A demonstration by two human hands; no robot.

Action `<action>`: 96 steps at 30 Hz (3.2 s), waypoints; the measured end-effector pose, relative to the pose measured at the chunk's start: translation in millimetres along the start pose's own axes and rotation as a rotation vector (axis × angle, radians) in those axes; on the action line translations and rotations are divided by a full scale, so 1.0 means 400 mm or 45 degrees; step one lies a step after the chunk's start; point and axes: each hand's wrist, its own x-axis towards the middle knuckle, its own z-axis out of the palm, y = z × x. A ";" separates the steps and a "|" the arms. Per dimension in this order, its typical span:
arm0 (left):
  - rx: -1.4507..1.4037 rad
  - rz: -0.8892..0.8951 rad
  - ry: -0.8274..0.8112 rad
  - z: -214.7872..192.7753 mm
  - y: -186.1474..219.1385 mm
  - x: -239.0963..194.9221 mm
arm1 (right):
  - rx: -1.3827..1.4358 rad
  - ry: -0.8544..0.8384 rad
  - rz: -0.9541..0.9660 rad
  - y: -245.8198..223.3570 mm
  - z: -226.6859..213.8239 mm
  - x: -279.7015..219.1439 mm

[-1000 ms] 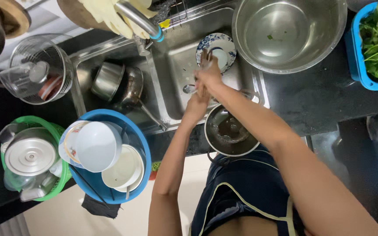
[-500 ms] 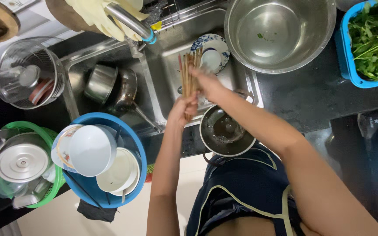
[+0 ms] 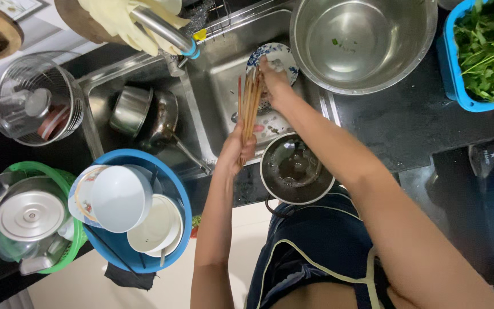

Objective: The person washes chopsticks, a ladle, and several bowls and plates in a kitchen sink using a sponge and running water. They rinse each item and place them into a blue basin beside the sink.

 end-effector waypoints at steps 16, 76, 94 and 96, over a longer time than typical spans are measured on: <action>0.392 0.200 0.157 0.048 -0.043 0.035 | -0.619 0.377 -0.217 0.005 0.048 0.016; 1.603 -0.261 0.571 -0.163 -0.290 0.632 | -1.785 -0.626 0.076 0.140 -0.428 0.111; 0.195 0.330 -0.099 -0.031 -0.148 0.308 | -1.494 -0.727 -0.644 0.018 -0.159 0.062; 0.161 0.126 -0.075 -0.006 -0.080 0.243 | -1.475 -0.569 -0.539 -0.010 -0.139 0.087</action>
